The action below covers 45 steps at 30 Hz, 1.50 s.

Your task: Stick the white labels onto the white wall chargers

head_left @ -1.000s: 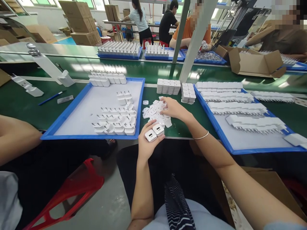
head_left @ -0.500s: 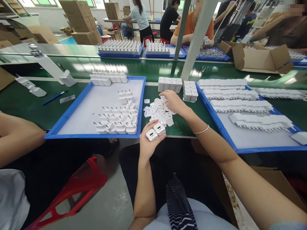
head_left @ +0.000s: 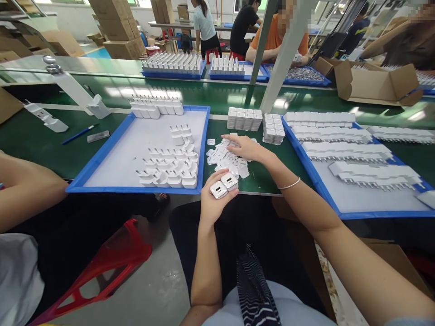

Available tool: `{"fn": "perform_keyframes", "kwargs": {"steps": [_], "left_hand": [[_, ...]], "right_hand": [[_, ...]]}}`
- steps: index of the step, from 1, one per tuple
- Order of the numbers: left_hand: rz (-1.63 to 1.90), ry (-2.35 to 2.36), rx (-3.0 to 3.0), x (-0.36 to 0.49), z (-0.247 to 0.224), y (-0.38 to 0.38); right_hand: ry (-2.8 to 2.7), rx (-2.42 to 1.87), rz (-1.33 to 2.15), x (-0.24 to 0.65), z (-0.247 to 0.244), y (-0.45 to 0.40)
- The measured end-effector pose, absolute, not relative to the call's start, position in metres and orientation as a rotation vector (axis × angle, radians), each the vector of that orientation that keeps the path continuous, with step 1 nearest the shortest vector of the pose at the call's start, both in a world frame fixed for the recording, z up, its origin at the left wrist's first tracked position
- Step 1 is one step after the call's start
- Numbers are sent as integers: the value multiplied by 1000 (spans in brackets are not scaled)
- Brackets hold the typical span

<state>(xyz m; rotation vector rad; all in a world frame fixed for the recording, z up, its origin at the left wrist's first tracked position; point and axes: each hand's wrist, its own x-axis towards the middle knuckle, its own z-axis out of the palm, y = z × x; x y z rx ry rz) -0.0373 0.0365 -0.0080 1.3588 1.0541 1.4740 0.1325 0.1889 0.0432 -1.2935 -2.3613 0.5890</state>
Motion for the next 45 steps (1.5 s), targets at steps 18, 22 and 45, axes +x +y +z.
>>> {"fn": "perform_keyframes", "kwargs": {"steps": [18, 22, 45], "left_hand": [[1469, 1070, 1352, -37, -8, 37], [1473, 1063, 1346, -37, -9, 38], [1335, 543, 873, 31, 18, 57]], "right_hand": [[-2533, -1310, 333, 130, 37, 196], [-2499, -1346, 278, 130, 35, 196], [-1940, -1013, 307, 189, 40, 64]]}}
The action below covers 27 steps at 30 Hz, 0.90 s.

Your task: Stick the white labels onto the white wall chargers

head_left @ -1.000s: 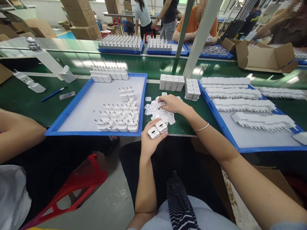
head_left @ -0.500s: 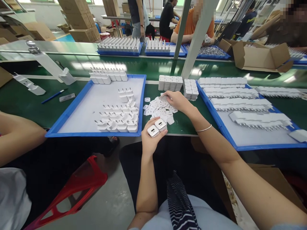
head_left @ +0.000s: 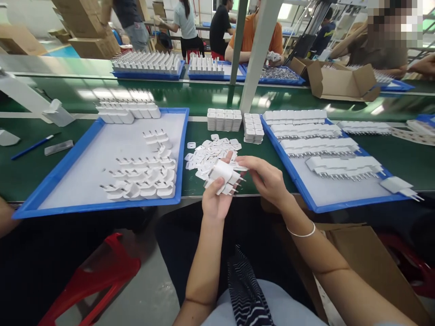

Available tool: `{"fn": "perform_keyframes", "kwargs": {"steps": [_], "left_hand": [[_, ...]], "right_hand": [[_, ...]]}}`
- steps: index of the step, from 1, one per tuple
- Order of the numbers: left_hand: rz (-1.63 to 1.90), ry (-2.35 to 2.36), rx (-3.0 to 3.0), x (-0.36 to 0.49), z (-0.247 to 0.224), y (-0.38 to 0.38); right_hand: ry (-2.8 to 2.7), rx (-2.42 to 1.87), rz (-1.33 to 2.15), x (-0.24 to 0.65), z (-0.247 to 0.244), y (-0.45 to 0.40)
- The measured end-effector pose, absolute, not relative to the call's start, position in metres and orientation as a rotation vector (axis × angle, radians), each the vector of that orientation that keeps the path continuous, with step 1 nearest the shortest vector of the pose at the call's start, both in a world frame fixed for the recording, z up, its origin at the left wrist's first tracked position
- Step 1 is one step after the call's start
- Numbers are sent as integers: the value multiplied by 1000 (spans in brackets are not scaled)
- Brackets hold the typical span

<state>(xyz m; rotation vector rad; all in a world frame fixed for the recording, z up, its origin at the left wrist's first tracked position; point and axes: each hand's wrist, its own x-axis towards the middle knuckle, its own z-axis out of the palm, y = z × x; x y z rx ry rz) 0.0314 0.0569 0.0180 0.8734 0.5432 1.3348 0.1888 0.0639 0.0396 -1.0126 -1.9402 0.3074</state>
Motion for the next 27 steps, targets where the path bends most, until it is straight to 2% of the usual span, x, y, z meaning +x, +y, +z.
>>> {"fn": "perform_keyframes", "kwargs": {"steps": [8, 15, 18, 21, 27], "left_hand": [[1264, 562, 819, 54, 16, 54], [1318, 733, 944, 42, 5, 43], [1261, 776, 971, 51, 6, 39], [1113, 695, 774, 71, 6, 43], [1087, 715, 632, 89, 9, 52]], "right_hand": [[-1935, -922, 235, 200, 17, 72], [-1608, -1198, 580, 220, 20, 69], [-1526, -1283, 659, 225, 6, 62], [-1580, -1347, 507, 231, -22, 60], [-1858, -1366, 90, 241, -61, 61]]}}
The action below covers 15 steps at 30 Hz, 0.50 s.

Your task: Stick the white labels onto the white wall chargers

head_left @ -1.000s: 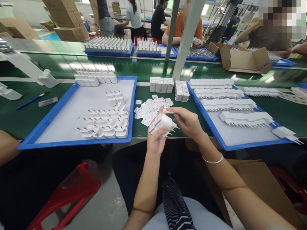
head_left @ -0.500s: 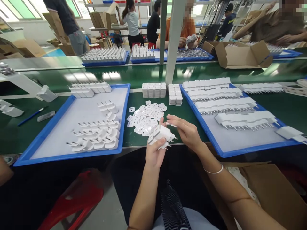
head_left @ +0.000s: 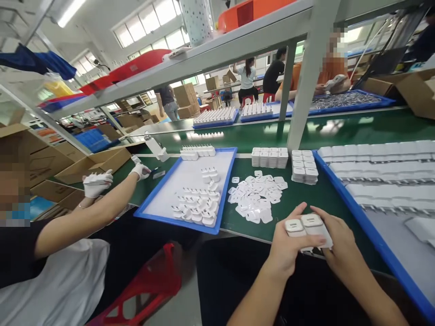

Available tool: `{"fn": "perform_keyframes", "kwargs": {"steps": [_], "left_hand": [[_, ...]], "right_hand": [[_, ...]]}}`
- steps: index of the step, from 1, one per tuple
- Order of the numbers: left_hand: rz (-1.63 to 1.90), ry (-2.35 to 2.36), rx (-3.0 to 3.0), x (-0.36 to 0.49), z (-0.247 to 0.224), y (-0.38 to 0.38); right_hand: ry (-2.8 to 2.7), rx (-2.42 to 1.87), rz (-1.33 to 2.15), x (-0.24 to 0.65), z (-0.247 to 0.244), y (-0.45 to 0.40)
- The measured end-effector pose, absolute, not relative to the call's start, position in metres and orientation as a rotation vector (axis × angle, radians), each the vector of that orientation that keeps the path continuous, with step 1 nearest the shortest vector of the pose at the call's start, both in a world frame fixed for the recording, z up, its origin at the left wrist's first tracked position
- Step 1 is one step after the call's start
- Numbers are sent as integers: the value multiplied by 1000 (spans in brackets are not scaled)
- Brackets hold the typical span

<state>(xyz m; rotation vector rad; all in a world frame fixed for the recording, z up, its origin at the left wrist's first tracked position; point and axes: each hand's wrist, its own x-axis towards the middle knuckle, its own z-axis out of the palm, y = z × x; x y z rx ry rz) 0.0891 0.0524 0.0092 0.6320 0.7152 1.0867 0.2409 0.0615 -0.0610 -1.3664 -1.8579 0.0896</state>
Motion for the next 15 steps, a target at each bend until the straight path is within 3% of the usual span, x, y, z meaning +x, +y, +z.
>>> {"fn": "perform_keyframes", "kwargs": {"steps": [15], "left_hand": [[1092, 645, 803, 84, 11, 54]], "right_hand": [[-1624, -1268, 162, 234, -19, 49]]}}
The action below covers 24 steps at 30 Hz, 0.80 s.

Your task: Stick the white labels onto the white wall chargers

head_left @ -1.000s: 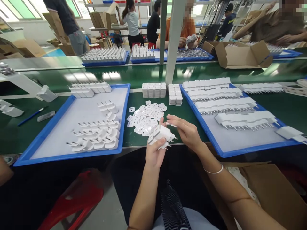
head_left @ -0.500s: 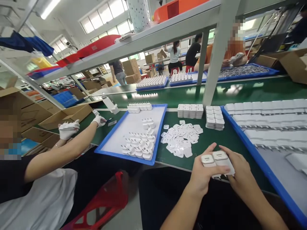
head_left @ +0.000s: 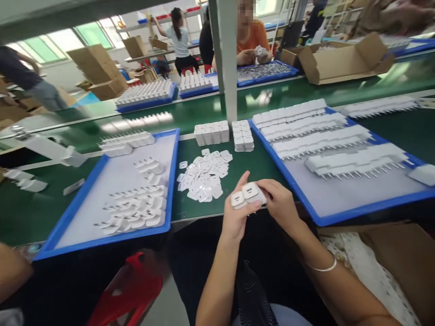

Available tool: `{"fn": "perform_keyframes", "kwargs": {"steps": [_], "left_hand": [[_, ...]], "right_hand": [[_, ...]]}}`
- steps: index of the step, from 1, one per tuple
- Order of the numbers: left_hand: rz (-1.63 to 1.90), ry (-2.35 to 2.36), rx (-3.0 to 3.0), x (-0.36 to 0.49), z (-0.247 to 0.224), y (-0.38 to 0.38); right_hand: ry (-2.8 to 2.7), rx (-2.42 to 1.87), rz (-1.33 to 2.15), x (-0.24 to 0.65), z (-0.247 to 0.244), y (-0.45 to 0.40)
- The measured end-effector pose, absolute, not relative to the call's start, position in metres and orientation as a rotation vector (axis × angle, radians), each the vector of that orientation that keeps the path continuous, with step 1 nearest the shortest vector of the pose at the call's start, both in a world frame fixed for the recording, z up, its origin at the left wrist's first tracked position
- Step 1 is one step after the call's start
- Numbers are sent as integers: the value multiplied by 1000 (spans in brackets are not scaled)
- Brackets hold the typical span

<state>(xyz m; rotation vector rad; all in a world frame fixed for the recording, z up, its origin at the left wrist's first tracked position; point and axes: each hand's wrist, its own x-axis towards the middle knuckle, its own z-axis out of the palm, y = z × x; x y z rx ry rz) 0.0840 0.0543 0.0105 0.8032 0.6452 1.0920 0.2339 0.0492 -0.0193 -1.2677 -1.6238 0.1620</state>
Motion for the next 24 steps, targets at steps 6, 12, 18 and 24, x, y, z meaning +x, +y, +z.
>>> {"fn": "perform_keyframes", "kwargs": {"steps": [6, 12, 18, 24], "left_hand": [[990, 496, 745, 46, 20, 35], [800, 495, 555, 33, 25, 31], [858, 614, 802, 37, 20, 31], [846, 656, 1151, 34, 29, 33]], "right_hand": [[-1469, -1113, 257, 233, -3, 45], [-1669, -732, 381, 226, 11, 37], [-1740, -813, 379, 229, 11, 26], [-1476, -830, 824, 231, 11, 21]]}}
